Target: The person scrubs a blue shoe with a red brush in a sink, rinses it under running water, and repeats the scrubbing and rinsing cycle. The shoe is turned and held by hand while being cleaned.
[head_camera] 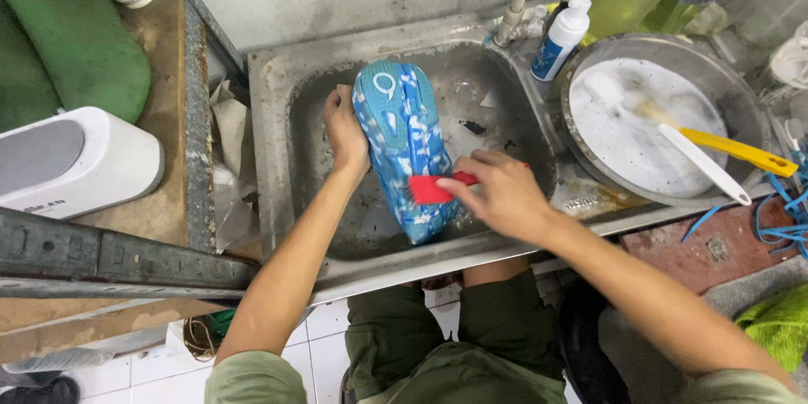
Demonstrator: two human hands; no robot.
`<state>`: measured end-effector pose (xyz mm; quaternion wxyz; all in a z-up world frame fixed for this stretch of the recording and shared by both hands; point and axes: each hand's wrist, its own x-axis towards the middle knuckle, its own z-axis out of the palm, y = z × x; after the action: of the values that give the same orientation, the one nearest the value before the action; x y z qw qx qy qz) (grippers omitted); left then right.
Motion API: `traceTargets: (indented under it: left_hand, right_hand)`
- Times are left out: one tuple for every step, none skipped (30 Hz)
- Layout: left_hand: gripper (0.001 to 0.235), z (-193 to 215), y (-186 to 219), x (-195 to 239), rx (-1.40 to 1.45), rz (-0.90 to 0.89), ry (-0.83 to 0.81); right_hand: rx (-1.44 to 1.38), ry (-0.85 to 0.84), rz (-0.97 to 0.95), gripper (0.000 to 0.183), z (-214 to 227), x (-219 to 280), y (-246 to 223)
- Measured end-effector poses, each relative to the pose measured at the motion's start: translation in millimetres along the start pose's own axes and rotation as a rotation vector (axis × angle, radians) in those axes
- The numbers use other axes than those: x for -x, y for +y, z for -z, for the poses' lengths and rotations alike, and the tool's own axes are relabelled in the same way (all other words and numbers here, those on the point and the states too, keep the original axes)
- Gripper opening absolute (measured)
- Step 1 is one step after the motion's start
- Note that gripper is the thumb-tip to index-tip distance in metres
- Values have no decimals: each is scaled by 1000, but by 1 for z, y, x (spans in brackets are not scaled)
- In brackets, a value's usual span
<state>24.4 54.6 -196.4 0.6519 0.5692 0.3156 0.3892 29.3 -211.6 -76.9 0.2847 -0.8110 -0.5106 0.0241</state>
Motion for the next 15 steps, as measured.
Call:
traceTargets:
  left_hand:
    - [37, -1, 6, 6, -4, 5, -1]
    - [36, -3, 14, 10, 12, 9, 7]
    - [35, -4, 23, 14, 28, 13, 15]
    - [35, -5, 18, 9, 32, 6, 20]
    - [36, -7, 14, 4, 33, -12, 7]
    - [37, -7, 6, 3, 23, -20, -16]
    - [37, -3, 0, 2, 18, -17, -19]
    - [38, -1, -5, -3, 19, 1, -43]
    - [40, 0, -9, -7, 20, 19, -67]
    - [40, 2, -8, -8, 18, 20, -71]
    - [36, 3, -7, -10, -9, -1, -88]
    - [36, 3, -6, -11, -33, -21, -107]
    - [36, -1, -11, -7, -33, -19, -113]
    - [32, -5, -12, -9, 5, -3, -126]
    - [29, -10, -13, -11, 42, 14, -140]
  right_hand:
    - [-4, -2, -5, 36, -1, 5, 8]
    - [38, 10, -18, 34, 0, 8, 16]
    - [80, 22, -32, 33, 0, 11, 23]
    - [83, 24, -23, 33, 0, 7, 15]
    - [93, 48, 1, 35, 0, 3, 8]
    - [97, 70, 9, 37, -2, 5, -1]
    - [93, 70, 3, 37, -5, 4, -4]
    - [78, 80, 11, 36, -7, 1, -6]
    - [64, 90, 18, 35, -8, -2, -8]
    - [63, 92, 13, 35, -6, -2, -12]
    - [-9, 74, -22, 33, -4, -3, -16]
    - [-79, 56, -59, 32, -1, -3, -20]
    - [-78, 59, -65, 32, -2, -1, -26]
    - [-181, 70, -66, 28, -1, -4, -33]
    - [-284, 81, -66, 26, 0, -8, -40]
